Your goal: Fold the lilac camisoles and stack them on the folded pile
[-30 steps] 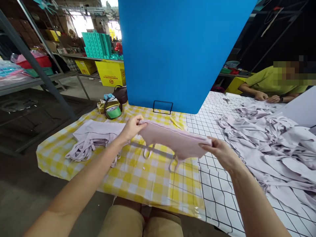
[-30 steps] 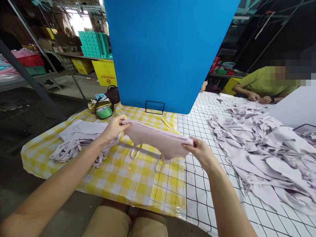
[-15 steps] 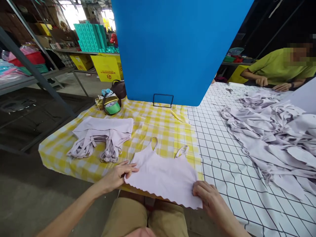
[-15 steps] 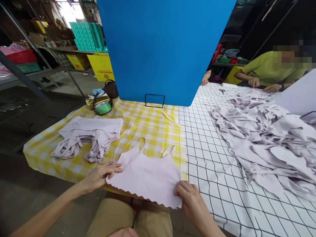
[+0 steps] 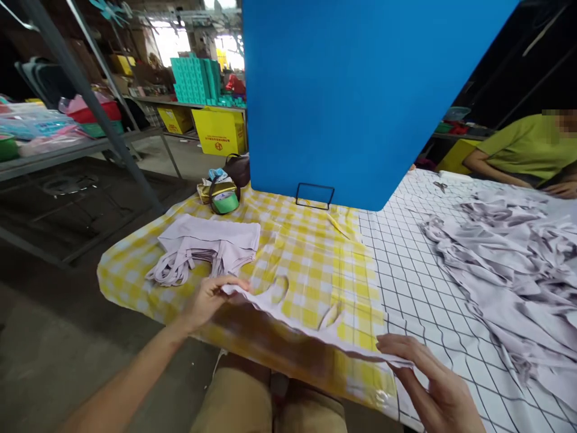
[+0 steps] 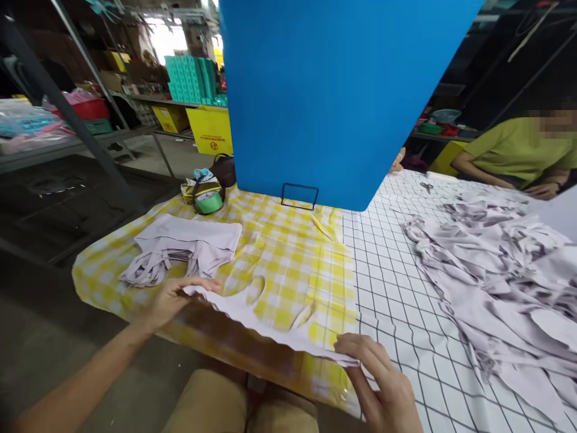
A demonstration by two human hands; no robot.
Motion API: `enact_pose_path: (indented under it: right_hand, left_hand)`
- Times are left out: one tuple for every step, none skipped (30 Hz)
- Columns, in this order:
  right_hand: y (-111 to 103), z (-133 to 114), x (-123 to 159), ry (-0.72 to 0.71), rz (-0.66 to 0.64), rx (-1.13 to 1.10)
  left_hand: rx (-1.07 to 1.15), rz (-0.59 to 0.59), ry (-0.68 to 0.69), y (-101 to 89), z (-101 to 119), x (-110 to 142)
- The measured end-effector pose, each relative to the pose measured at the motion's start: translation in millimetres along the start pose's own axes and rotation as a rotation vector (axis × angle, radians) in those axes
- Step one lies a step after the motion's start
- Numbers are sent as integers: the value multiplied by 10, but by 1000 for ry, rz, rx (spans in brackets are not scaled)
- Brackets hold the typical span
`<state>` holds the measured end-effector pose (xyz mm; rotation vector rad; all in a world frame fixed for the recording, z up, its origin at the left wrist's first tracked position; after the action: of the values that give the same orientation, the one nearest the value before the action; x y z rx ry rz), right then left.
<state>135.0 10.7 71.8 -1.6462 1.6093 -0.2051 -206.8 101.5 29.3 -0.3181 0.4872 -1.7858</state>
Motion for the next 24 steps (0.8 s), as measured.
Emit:
enact_pose_path:
  right_hand:
    - [12,-145,-126,-24,-2,-45]
    - [51,-293,-246,-55,-11,-95]
    - [116,-434,-357,-87,-23,-145]
    - [207,-562,-460,-119,-33,-196]
    - [322,-671,-558,-147,-43,-240]
    - [459,-756,-655,-165,-54,-277]
    - [614,-814,-757,-170,-62,-305]
    - [782,-841,-869,-156,-66,-327]
    - [960,-841,-991,-128,-74,-347]
    - [1143,-816,-1126,-90,-81,-369]
    - [1327,-766,-1271,-39,-86,-389]
    - [1509,-698,-1422,14,-100,-405]
    - [1685,-616,-1576,67,-114,-411]
    - [1845,-525,-1729,112,-119,-400]
    - [1987,-435,-1877,139,-120,-389]
    - [2111,-345,-2014,161,-116,-375]
    - [2217,-256,-2137,180,-110,-358]
    - [2304,-173,-2242,198,-103,-340]
    - [2374,-96,-2328,218,-96,-318]
    - [2427,-29,-2396,238,-88,-293]
    - [2468,26,-2448,255,-81,-269]
    - [2498,70,-2486,268,-75,-247]
    - [2521,105,-2514,278,-71,-225]
    - [2540,133,-2533,285,-67,-205]
  left_hand:
    - [1,85,-46,-179,15,5]
    - [-9,186,-85,-376,14,30]
    - [-20,290,-113,-582,0,72]
    - [-29,387,-131,-787,-26,126]
    - [-33,470,-141,-985,-62,183]
    - [-26,524,-145,-1166,-107,233]
    - [-9,557,-149,-1329,-159,268]
    - [14,575,-158,-1476,-219,283]
    - [41,590,-173,-1608,-286,276]
    - [69,598,-194,-1720,-360,243]
    - [90,600,-212,-1812,-437,183]
    - [95,605,-226,-1889,-516,100]
    - [75,609,-233,-1949,-595,-3]
    - [29,608,-225,-1995,-670,-124]
    - [-44,610,-224,-2029,-746,-250]
    - [-127,598,-236,-2047,-828,-379]
    - [-172,596,-249,-2061,-911,-498]
    - [-215,596,-265,-2070,-989,-606]
    - [-254,597,-284,-2079,-1060,-700]
    - [-291,601,-303,-2089,-1120,-777]
    - [-338,603,-325,-2101,-1170,-841]
    - [-389,602,-348,-2116,-1209,-893]
    - [-441,598,-371,-2130,-1240,-937]
    - [-491,591,-393,-2144,-1264,-976]
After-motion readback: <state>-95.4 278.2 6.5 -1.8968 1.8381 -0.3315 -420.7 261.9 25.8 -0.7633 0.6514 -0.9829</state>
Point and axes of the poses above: each hand's wrist, its own x-axis away from the middle knuckle, its own y-axis out of the palm, z = x × y, the point moved 5 cm from there along -x, towards the middle knuckle, and after that the axes turned 9 degrees about -x, right-handed, at the moved point
